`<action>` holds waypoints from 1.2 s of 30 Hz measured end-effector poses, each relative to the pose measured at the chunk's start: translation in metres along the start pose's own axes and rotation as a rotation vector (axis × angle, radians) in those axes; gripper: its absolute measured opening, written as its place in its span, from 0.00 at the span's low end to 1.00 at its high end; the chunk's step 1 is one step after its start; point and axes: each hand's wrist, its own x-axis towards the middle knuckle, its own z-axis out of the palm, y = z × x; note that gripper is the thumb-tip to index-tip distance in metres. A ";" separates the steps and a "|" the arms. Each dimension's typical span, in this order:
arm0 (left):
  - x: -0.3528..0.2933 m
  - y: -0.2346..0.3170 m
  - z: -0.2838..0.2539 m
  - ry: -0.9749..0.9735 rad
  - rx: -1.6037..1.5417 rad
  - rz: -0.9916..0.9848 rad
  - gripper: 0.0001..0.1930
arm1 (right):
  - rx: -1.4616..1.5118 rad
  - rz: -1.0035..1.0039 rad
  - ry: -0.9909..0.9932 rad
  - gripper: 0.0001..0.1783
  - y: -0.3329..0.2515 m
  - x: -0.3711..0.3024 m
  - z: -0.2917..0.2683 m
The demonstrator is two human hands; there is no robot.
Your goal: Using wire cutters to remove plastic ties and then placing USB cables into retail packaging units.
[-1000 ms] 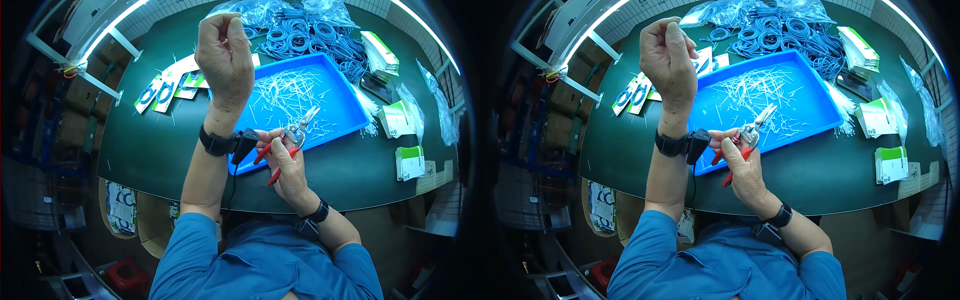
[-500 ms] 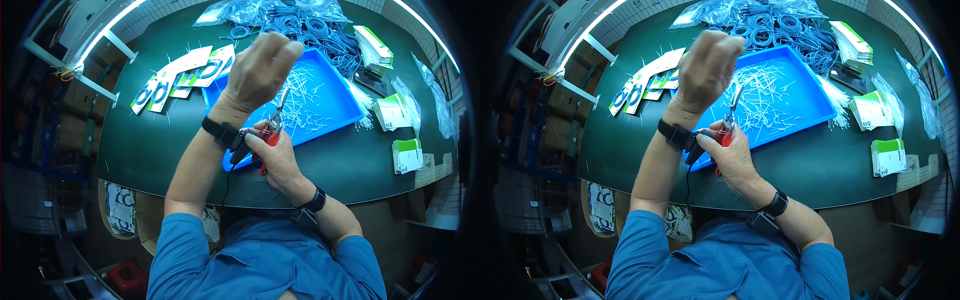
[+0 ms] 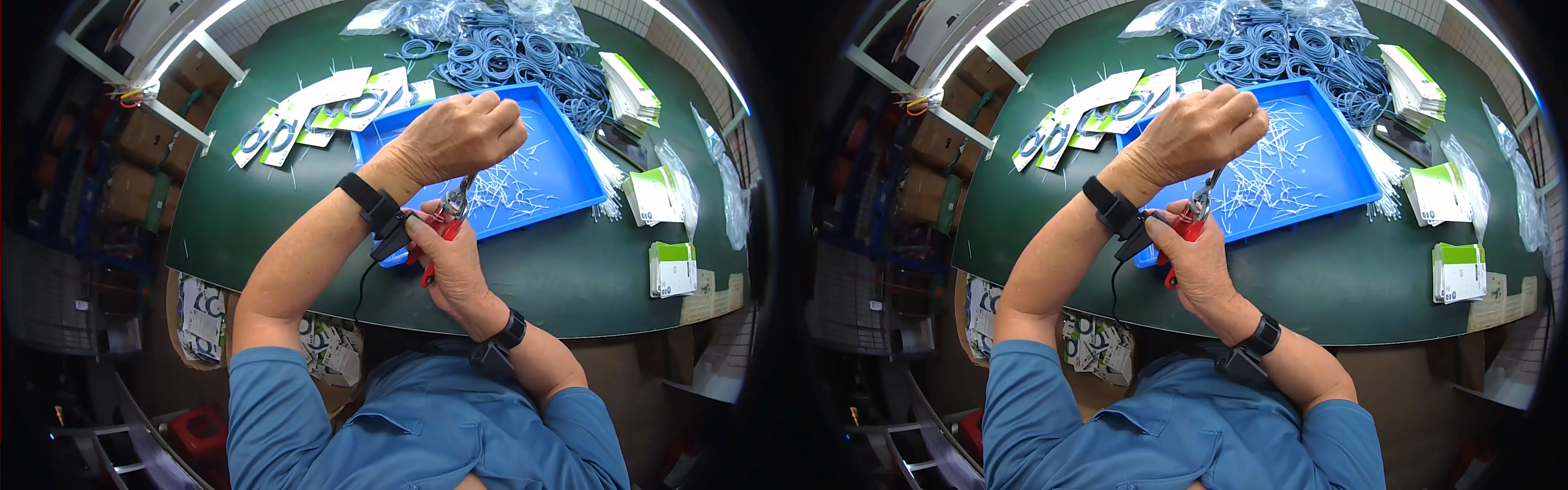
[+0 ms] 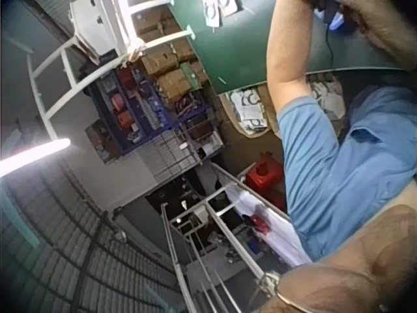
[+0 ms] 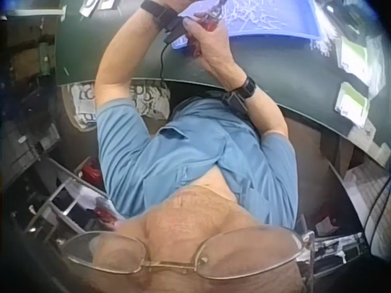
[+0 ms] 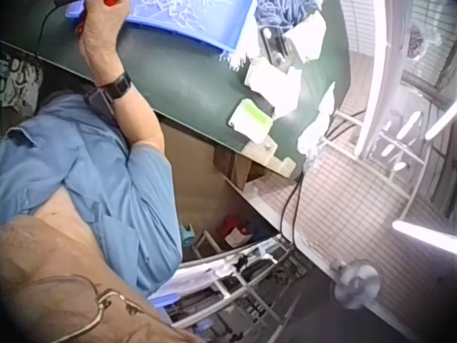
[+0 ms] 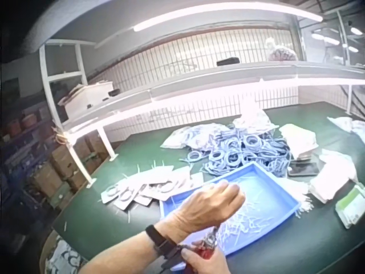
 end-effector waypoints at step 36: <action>-0.037 0.003 -0.013 0.667 -0.850 -1.036 0.05 | -0.589 -0.122 -0.184 0.26 -0.014 0.011 -0.006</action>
